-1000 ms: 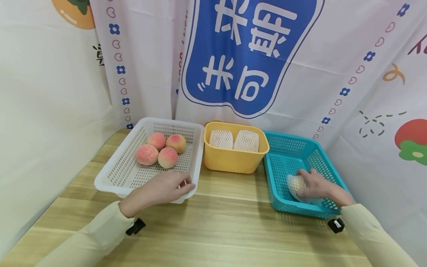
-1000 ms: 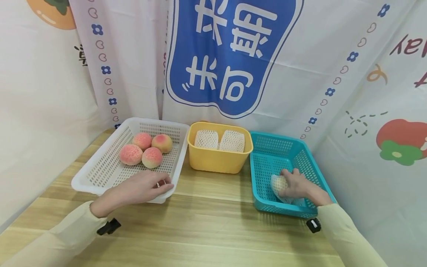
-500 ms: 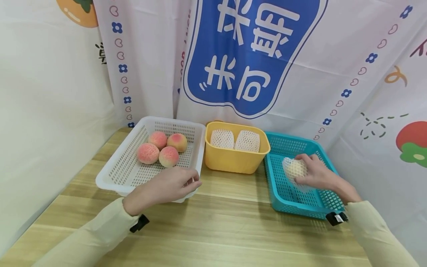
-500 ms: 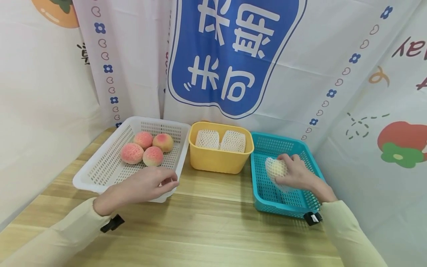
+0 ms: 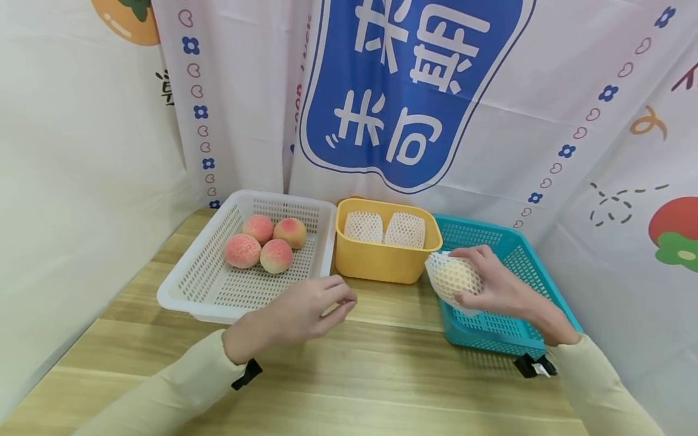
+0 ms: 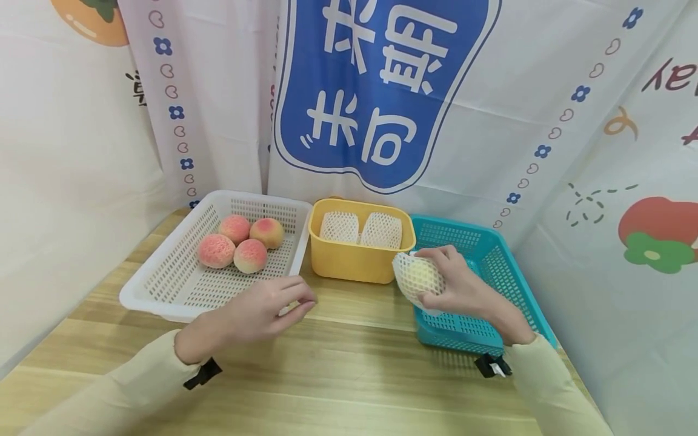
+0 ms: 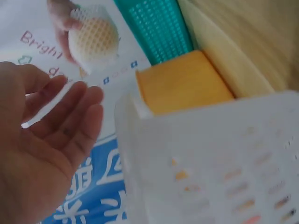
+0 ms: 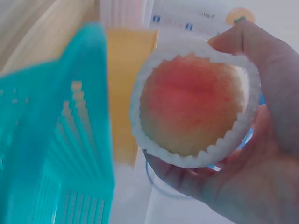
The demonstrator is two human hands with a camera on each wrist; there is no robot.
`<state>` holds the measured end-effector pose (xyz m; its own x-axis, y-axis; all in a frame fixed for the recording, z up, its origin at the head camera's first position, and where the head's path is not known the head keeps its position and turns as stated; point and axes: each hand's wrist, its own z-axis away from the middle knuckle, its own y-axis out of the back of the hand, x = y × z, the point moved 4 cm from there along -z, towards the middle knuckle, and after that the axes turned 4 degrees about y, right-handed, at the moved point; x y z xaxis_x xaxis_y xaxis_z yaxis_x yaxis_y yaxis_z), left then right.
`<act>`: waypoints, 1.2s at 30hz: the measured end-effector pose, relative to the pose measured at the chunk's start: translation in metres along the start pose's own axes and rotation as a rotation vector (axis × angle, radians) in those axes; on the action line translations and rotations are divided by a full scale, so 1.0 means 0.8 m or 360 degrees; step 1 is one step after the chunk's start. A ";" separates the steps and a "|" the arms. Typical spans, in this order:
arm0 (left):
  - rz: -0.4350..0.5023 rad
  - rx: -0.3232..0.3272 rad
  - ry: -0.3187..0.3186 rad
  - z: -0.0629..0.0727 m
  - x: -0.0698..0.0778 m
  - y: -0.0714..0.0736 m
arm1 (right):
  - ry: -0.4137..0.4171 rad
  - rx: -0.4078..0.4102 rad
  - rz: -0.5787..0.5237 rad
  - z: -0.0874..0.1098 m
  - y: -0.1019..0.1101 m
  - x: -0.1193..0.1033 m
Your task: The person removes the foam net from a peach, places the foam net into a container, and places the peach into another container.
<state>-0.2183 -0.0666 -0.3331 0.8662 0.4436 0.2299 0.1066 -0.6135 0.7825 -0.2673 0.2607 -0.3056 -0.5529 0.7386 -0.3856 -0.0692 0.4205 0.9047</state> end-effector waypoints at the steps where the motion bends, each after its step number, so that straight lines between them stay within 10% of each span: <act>1: 0.0022 0.0050 -0.0068 0.000 0.004 -0.003 | 0.0023 -0.0001 -0.0017 0.000 -0.002 -0.006; 12: 0.0042 0.0297 -0.0278 0.010 0.023 -0.045 | 0.0302 -0.0009 -0.0115 0.003 -0.045 -0.060; 22: -0.0215 0.0278 0.0007 0.024 0.023 -0.070 | 0.0354 -0.0216 -0.0228 0.008 -0.104 -0.077; 36: 0.0099 -0.0041 0.0350 0.044 0.007 -0.093 | 0.0413 -0.0434 -0.0402 0.017 -0.157 -0.084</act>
<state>-0.2040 -0.0411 -0.4101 0.7431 0.5390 0.3966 0.0415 -0.6286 0.7766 -0.2100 0.1657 -0.3956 -0.6780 0.4596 -0.5737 -0.4257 0.3908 0.8161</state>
